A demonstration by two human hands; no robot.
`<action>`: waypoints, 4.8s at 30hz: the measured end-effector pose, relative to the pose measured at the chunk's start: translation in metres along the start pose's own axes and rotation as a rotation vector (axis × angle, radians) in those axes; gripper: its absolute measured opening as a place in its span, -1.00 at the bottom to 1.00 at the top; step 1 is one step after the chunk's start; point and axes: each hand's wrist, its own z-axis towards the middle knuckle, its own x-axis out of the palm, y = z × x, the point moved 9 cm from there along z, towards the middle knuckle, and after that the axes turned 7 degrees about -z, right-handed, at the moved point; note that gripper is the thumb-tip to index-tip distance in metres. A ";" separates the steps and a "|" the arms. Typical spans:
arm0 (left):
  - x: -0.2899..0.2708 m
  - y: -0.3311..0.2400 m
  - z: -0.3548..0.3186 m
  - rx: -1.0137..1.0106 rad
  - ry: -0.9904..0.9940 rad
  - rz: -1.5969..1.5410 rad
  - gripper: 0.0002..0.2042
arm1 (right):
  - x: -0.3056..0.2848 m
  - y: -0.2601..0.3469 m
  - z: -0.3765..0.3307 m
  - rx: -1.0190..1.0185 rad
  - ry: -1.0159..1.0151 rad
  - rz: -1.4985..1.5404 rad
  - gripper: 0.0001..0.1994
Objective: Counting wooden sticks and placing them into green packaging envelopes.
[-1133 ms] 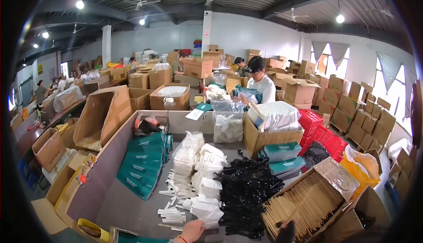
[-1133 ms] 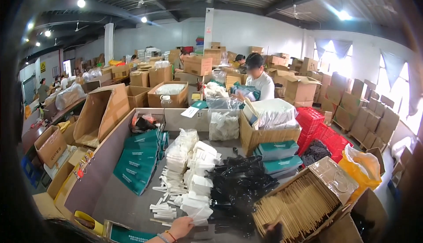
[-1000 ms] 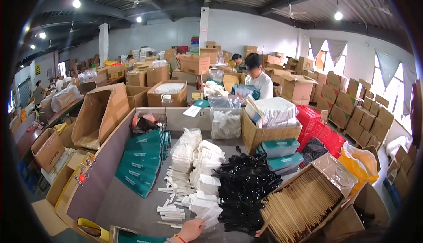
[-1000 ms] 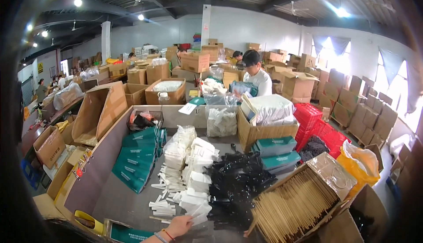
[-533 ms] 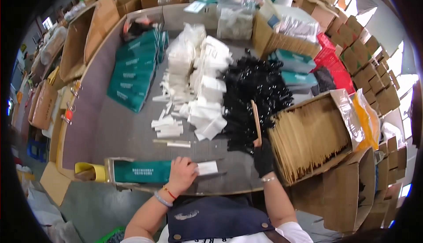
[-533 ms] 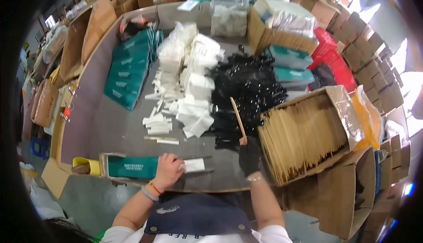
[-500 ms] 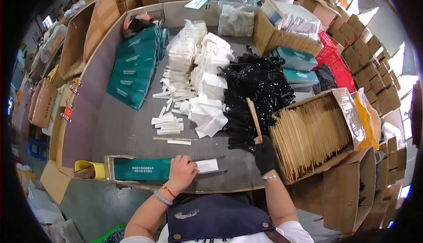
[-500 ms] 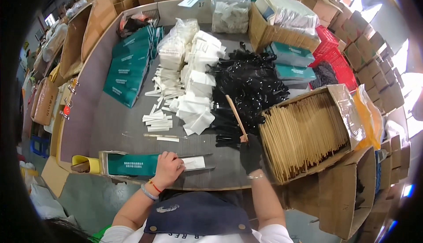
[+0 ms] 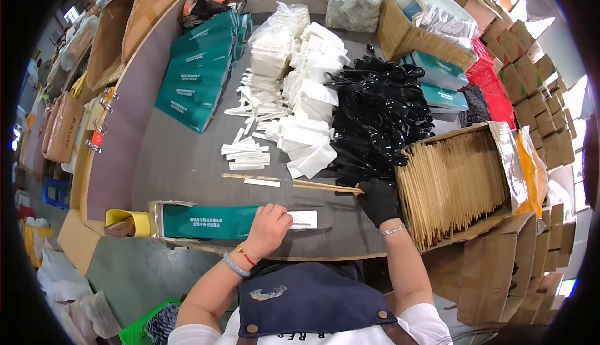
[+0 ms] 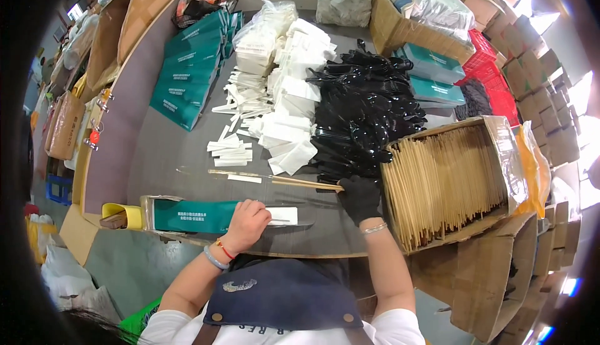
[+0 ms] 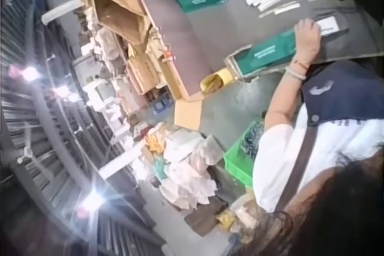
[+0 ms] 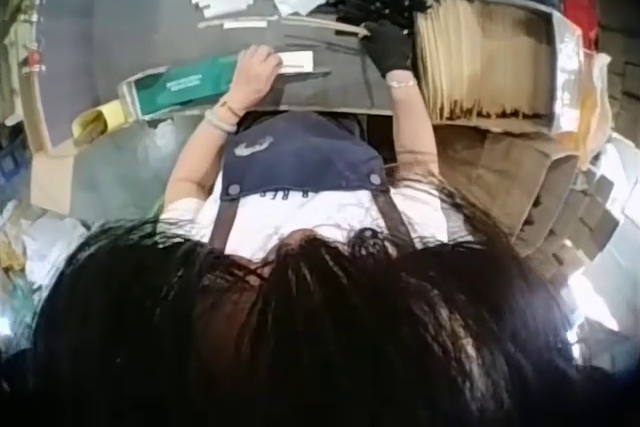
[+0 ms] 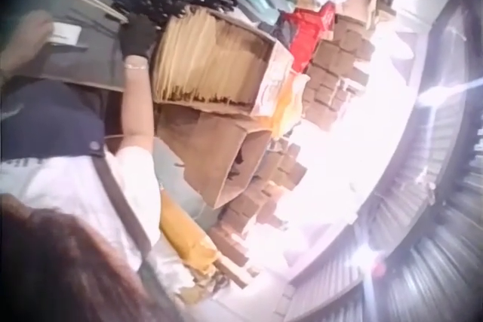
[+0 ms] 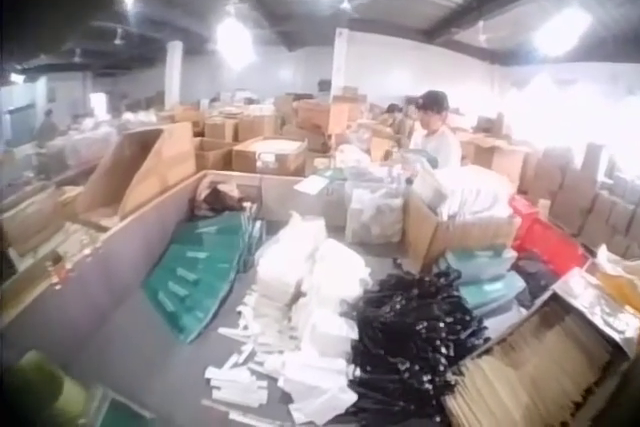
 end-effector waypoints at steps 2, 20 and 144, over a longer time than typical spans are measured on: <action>0.007 -0.004 -0.003 0.058 0.068 0.056 -0.91 | 0.000 0.004 0.004 -0.090 0.002 -0.042 -0.82; -0.001 -0.007 -0.048 -0.145 0.309 0.144 -0.46 | 0.027 0.142 -0.011 -0.239 0.216 0.300 -0.81; 0.010 -0.014 -0.023 -0.021 0.165 0.252 -0.64 | 0.046 0.131 -0.012 -0.337 0.237 0.285 -0.80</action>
